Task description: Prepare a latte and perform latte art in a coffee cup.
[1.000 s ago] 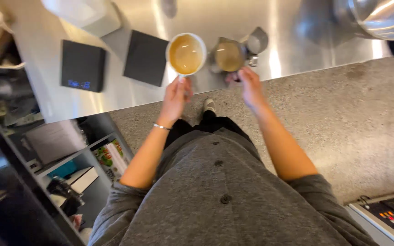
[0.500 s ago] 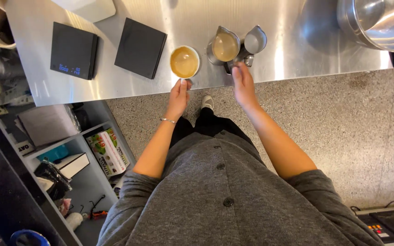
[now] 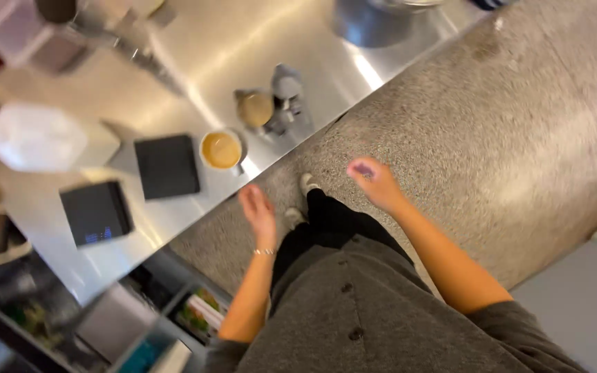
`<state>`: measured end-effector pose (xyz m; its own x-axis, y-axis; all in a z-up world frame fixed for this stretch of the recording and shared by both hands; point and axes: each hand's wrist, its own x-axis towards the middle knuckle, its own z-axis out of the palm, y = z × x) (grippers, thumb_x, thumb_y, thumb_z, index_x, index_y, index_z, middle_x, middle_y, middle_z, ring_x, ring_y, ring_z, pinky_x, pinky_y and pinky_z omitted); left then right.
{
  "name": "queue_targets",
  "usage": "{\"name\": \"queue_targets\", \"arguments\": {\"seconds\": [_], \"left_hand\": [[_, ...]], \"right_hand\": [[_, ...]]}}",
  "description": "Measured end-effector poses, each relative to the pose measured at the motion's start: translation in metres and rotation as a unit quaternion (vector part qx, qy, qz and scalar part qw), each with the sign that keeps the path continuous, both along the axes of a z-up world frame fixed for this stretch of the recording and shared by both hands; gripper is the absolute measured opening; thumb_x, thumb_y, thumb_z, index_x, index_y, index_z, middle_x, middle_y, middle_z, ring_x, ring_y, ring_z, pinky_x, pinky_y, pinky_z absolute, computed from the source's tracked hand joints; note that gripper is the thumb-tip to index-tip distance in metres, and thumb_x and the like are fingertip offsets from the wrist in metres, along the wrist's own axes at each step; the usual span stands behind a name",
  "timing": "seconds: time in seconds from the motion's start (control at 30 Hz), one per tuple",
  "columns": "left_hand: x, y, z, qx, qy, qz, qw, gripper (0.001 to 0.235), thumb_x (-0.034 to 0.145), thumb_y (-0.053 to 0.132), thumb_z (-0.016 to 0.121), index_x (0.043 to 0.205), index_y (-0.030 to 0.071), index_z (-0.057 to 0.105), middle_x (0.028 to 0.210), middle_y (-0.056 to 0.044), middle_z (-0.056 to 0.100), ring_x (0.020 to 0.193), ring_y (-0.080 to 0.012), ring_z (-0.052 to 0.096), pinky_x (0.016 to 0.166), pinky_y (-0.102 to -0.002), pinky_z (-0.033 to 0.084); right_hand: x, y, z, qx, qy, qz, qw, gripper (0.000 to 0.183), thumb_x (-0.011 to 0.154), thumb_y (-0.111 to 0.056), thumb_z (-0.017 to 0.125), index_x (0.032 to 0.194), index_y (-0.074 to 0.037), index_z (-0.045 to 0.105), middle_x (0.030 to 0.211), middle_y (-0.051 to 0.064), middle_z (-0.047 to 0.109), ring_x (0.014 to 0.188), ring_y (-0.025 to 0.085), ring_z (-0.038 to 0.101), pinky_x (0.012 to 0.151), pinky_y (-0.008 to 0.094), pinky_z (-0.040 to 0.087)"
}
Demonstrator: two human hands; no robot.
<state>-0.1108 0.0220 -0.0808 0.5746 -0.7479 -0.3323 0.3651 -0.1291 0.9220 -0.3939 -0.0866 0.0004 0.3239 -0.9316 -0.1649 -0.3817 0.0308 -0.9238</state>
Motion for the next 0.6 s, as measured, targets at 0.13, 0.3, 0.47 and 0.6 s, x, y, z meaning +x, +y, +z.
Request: {"name": "queue_targets", "arguments": {"seconds": [0.13, 0.3, 0.47, 0.6], "left_hand": [[-0.069, -0.004, 0.020, 0.025, 0.056, -0.110, 0.992, 0.017, 0.108, 0.029, 0.055, 0.110, 0.012, 0.058, 0.077, 0.006, 0.048, 0.058, -0.0033, 0.039, 0.048, -0.022, 0.032], [-0.160, -0.067, 0.060, -0.041, 0.022, -0.307, 0.951, 0.021, 0.108, 0.028, 0.055, 0.102, 0.009, 0.059, 0.082, 0.003, 0.056, 0.067, -0.0067, 0.054, 0.057, -0.024, 0.045], [-0.280, -0.145, 0.070, -0.099, -0.006, -0.367, 0.925, 0.015, 0.108, 0.022, 0.059, 0.105, 0.007, 0.060, 0.088, 0.001, 0.060, 0.080, -0.0082, 0.057, 0.072, -0.025, 0.046], [-0.404, -0.194, 0.081, -0.101, -0.007, -0.378, 0.920, 0.011, 0.105, 0.017, 0.060, 0.109, 0.007, 0.060, 0.094, 0.001, 0.062, 0.085, -0.0087, 0.058, 0.074, -0.025, 0.046]], "right_hand": [[-0.048, 0.043, 0.030, 0.048, -0.025, -0.069, 0.996, 0.015, 0.093, -0.018, 0.071, 0.099, -0.005, 0.069, 0.101, 0.003, 0.073, 0.097, 0.015, 0.069, 0.092, 0.032, 0.054], [-0.141, 0.060, 0.003, 0.119, -0.096, -0.191, 0.969, 0.011, 0.100, -0.014, 0.066, 0.101, -0.004, 0.072, 0.098, 0.003, 0.075, 0.095, 0.013, 0.069, 0.090, 0.032, 0.054], [-0.255, 0.058, 0.027, 0.045, -0.132, -0.255, 0.957, 0.010, 0.094, -0.012, 0.070, 0.100, -0.004, 0.066, 0.099, 0.002, 0.072, 0.095, 0.012, 0.068, 0.089, 0.030, 0.055], [-0.382, 0.059, 0.001, 0.064, -0.120, -0.304, 0.943, 0.008, 0.100, -0.011, 0.067, 0.099, -0.004, 0.070, 0.093, 0.003, 0.073, 0.091, 0.012, 0.067, 0.085, 0.029, 0.053]]}}
